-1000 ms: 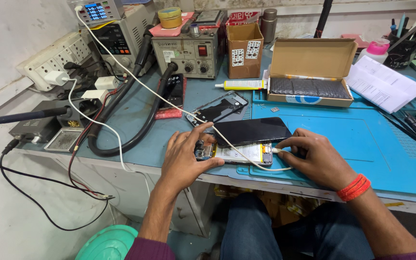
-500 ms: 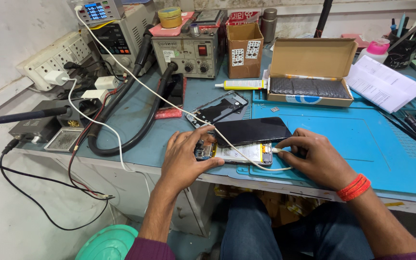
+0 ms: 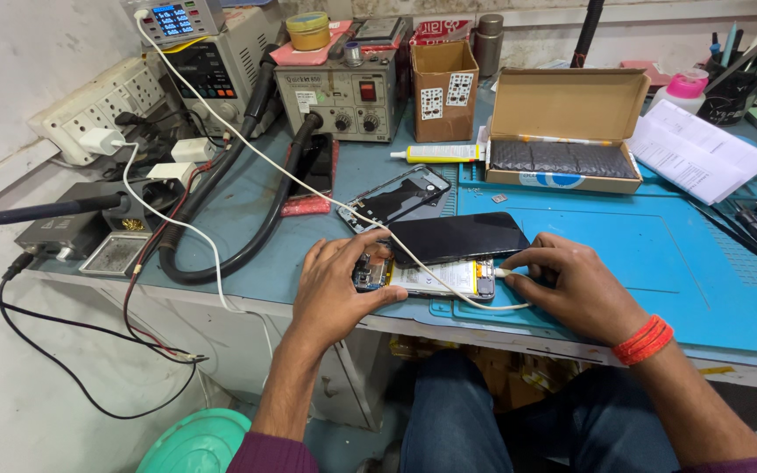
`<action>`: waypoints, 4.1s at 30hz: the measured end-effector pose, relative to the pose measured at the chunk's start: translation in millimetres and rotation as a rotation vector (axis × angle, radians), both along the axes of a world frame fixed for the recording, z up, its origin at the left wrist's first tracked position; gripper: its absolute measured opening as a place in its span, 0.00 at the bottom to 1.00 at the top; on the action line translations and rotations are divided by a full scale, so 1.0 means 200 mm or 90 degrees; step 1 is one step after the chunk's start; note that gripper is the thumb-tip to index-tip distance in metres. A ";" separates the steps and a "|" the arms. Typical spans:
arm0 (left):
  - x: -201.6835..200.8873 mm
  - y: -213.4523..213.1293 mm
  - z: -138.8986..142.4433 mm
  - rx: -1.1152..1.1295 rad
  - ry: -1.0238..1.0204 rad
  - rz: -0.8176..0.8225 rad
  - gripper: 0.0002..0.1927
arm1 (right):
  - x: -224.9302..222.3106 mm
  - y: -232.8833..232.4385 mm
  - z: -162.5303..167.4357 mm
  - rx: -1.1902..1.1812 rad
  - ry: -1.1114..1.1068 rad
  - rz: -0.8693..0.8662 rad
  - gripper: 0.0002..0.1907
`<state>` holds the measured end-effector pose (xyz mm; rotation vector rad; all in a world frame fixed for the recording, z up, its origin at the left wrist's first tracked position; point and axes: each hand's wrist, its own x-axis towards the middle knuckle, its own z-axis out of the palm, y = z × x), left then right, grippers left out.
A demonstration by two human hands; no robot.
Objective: The person works on a disassembled smartphone at a repair bench, holding its exposed battery and flex cables while connecting a white cable to the phone's charging port, then aligns the screen assembly over the phone body and presses it into place by hand.
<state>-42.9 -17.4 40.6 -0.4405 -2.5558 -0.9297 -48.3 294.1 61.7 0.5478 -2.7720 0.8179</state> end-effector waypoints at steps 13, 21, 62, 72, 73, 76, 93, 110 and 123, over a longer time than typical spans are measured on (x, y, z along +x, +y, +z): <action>0.00 0.02 0.00 -0.004 0.037 -0.011 0.41 | -0.01 0.04 -0.03 -0.033 0.029 0.025 0.11; 0.02 0.02 0.00 -0.002 0.030 -0.008 0.41 | 0.00 0.03 -0.03 -0.022 0.026 0.022 0.11; 0.01 0.03 -0.02 0.001 0.025 0.012 0.37 | 0.01 0.03 -0.01 0.004 0.003 0.001 0.11; 0.02 0.03 -0.02 0.002 0.033 0.007 0.36 | 0.01 0.03 -0.01 -0.007 0.017 0.011 0.11; 0.02 0.03 -0.02 0.001 0.032 0.008 0.36 | 0.01 0.03 -0.01 -0.007 0.018 0.011 0.11; 0.01 0.02 -0.02 0.002 0.031 0.009 0.36 | 0.00 0.03 -0.01 -0.007 0.019 0.014 0.11; 0.01 0.02 -0.02 0.002 0.021 0.015 0.36 | -0.01 0.03 -0.02 0.000 0.015 0.017 0.11; 0.02 0.02 -0.02 0.007 0.020 0.013 0.35 | -0.01 0.04 -0.03 -0.008 0.049 0.042 0.11; 0.03 0.03 0.00 0.011 0.026 0.011 0.34 | 0.00 0.03 -0.01 -0.030 0.023 0.033 0.11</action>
